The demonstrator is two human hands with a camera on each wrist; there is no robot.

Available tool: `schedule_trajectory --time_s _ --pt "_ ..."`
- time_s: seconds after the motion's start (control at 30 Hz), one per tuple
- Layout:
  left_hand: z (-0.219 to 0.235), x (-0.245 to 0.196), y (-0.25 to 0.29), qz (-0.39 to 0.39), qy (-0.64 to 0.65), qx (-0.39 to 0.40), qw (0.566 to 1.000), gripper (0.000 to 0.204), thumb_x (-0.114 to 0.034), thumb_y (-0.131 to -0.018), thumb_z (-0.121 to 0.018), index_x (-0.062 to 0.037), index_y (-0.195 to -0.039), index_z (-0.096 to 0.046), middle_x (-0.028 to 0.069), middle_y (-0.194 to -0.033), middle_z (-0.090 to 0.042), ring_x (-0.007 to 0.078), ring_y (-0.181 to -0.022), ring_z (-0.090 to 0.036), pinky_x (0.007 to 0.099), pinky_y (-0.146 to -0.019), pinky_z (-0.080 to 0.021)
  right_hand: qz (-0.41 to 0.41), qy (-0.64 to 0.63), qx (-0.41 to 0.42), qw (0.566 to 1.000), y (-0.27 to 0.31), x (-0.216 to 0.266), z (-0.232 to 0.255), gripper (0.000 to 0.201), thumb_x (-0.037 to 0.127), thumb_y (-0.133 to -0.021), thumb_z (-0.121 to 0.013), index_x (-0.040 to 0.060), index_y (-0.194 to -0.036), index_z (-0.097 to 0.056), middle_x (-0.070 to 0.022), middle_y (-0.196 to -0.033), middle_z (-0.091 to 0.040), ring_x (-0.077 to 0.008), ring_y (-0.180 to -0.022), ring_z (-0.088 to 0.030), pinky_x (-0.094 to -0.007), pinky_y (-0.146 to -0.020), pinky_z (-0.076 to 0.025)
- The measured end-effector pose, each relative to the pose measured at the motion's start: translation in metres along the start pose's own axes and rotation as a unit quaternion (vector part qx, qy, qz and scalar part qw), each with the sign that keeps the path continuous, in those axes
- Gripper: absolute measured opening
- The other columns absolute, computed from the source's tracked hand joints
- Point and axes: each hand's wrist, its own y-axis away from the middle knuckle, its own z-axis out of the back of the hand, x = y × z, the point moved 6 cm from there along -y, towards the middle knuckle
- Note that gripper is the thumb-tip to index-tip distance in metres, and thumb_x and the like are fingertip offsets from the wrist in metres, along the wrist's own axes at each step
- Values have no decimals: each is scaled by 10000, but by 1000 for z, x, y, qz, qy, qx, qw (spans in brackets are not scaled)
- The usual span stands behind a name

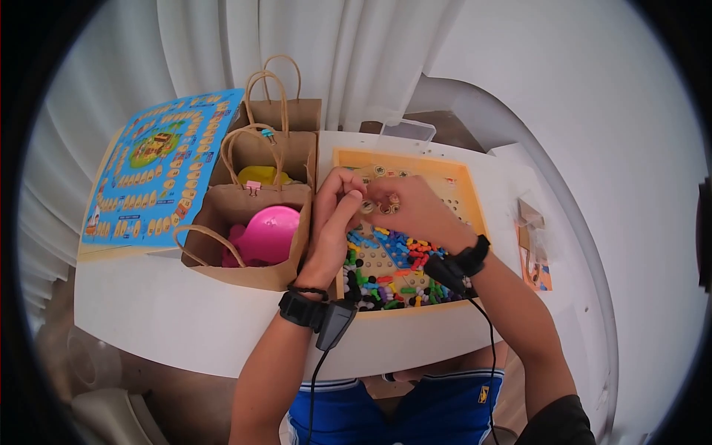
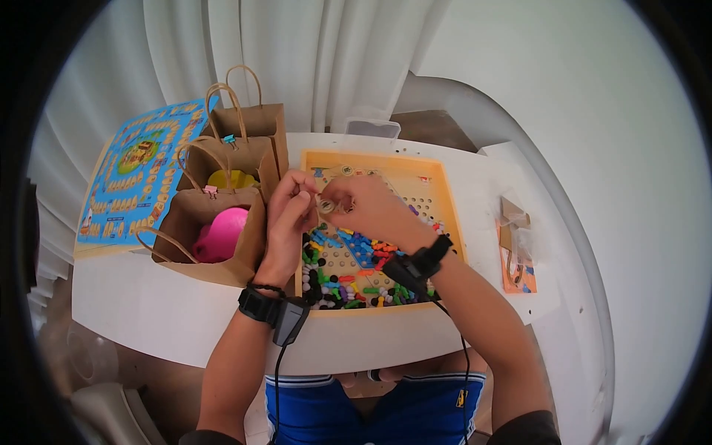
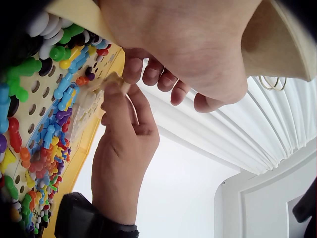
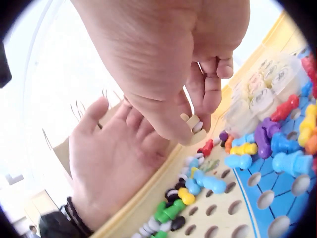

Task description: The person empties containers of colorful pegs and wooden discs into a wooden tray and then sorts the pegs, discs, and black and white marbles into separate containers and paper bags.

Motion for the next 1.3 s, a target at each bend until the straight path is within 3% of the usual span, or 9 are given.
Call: schedule_trajectory --time_s 0.13,0.2,0.23,0.3,0.37,0.57,0.77,1.13,1.3 --pt "-2 0 0 -7 -3 -5 1000 74 -150 -989 -558 -110 -1047 -538 -68 -852 -406 38 -658 -357 221 -589 -289 -76 -73 26 994 19 -14 23 331 165 -834 -829 -9 -1102 -745 -70 -906 -749 -129 -848 -702 -319 -803 -555" --pt "-2 1 -1 -17 -4 -9 1000 89 -99 -970 -587 -106 -1048 -546 -70 -864 -412 38 -675 -376 217 -605 -313 -146 -302 -18 942 35 -21 27 339 123 -899 -801 -30 -1190 -715 -53 -1019 -748 -114 -915 -697 -302 -832 -567" --pt "-3 4 -2 -31 -37 9 999 131 -57 -943 -619 -104 -1054 -567 -71 -868 -419 38 -702 -403 215 -637 -343 -146 -299 -17 943 39 -22 29 339 123 -899 -801 -30 -1190 -715 -53 -1019 -748 -114 -915 -697 -302 -832 -567" --pt "-4 4 -2 -46 -70 28 996 180 -15 -915 -651 -102 -1059 -588 -71 -872 -426 38 -729 -430 212 -670 -373 -136 -488 -10 862 44 -22 27 359 91 -938 -769 -48 -1255 -674 -70 -1074 -728 -136 -918 -693 -300 -839 -575" --pt "-7 4 -2 -15 -129 52 990 233 19 -880 -688 -101 -1073 -639 -74 -876 -476 34 -805 -497 216 -738 -413 -147 -499 -11 854 48 -22 26 355 91 -947 -762 -42 -1263 -670 -70 -1082 -724 -133 -923 -690 -294 -835 -575" --pt "-21 -9 1 -12 -156 101 983 253 -53 -890 -770 -92 -1121 -675 -66 -926 -623 23 -878 -581 214 -706 -424 -186 -493 7 850 47 -18 15 325 117 -966 -752 -42 -1241 -681 -74 -1055 -723 -127 -895 -690 -271 -832 -577" --pt "-16 1 -1 17 -132 86 987 210 -38 -941 -742 -35 -1142 -685 -36 -923 -698 22 -816 -617 190 -686 -453 -194 -471 14 860 48 -17 14 294 138 -999 -715 -65 -1210 -698 -102 -1031 -732 -142 -863 -717 -271 -817 -607" --pt "-15 7 0 34 -113 84 989 157 -25 -959 -720 2 -1110 -685 -3 -875 -709 32 -760 -629 195 -675 -497 -196 -409 33 890 54 -10 12 282 114 -1026 -651 -74 -1231 -696 -131 -1023 -749 -172 -889 -757 -288 -830 -627" --pt "-13 8 -1 30 -120 73 990 119 -41 -966 -718 -8 -1075 -687 -14 -853 -704 31 -751 -623 203 -672 -494 -187 -327 41 926 56 -10 11 260 124 -1037 -640 -38 -1230 -705 -81 -998 -752 -130 -840 -739 -266 -797 -614"
